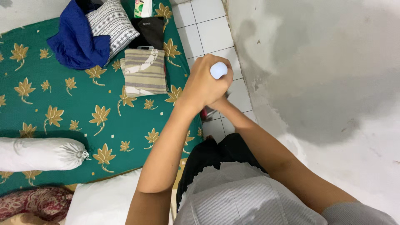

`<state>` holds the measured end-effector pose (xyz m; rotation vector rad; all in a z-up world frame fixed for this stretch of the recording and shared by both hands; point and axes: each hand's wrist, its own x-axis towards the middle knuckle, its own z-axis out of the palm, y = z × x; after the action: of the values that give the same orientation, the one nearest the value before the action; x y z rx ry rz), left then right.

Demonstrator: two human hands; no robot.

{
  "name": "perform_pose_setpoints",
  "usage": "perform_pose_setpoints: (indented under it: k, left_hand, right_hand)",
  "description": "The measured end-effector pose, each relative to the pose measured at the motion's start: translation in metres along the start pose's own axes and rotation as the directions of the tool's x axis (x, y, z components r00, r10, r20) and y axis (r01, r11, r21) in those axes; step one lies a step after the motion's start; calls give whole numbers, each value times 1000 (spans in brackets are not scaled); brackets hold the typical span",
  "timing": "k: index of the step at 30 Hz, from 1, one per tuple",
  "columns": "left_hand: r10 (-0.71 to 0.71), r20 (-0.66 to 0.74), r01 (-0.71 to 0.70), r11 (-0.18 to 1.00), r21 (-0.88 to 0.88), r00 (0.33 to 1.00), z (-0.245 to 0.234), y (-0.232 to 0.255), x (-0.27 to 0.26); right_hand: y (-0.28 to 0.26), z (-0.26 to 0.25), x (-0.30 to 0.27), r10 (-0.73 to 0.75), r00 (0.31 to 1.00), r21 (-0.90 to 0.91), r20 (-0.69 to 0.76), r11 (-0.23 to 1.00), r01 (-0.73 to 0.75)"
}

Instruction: The person mops the tiled floor using a string mop, moving it back and forth across the room. The person works around a bed and a wooden cabinet, covering the visible floor area.

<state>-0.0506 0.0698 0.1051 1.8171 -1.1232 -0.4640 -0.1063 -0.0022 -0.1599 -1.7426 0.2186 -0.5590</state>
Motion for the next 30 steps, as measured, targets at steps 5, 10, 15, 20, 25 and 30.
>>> perform_pose_setpoints:
  k: [5,10,15,20,25,30]
  left_hand:
    - [-6,88,12,998,-59,996,1,8,1]
    - [74,108,-53,981,-185,991,6,3,-7]
    - [125,140,-80,953,-293,982,23,-19,-24]
    - [115,53,-89,930,-356,992,40,-50,-38]
    - [31,44,-18,962,-271,999,29,-53,-46]
    - [24,39,-18,991,-130,999,-7,-26,-33]
  right_hand:
    - [-27,1,-8,41,999,79,-22,996,-39]
    - [-26,-17,-11,-38,997,-4,-60,999,38]
    - [3,-44,-29,21,999,-205,-50,978,-31]
    - [23,-63,-31,264,963,-99,-46,959,-267]
    - [39,-49,-33,79,997,-221,-19,972,-82]
    - [27,-16,-15,9,994,-77,-106,997,-17]
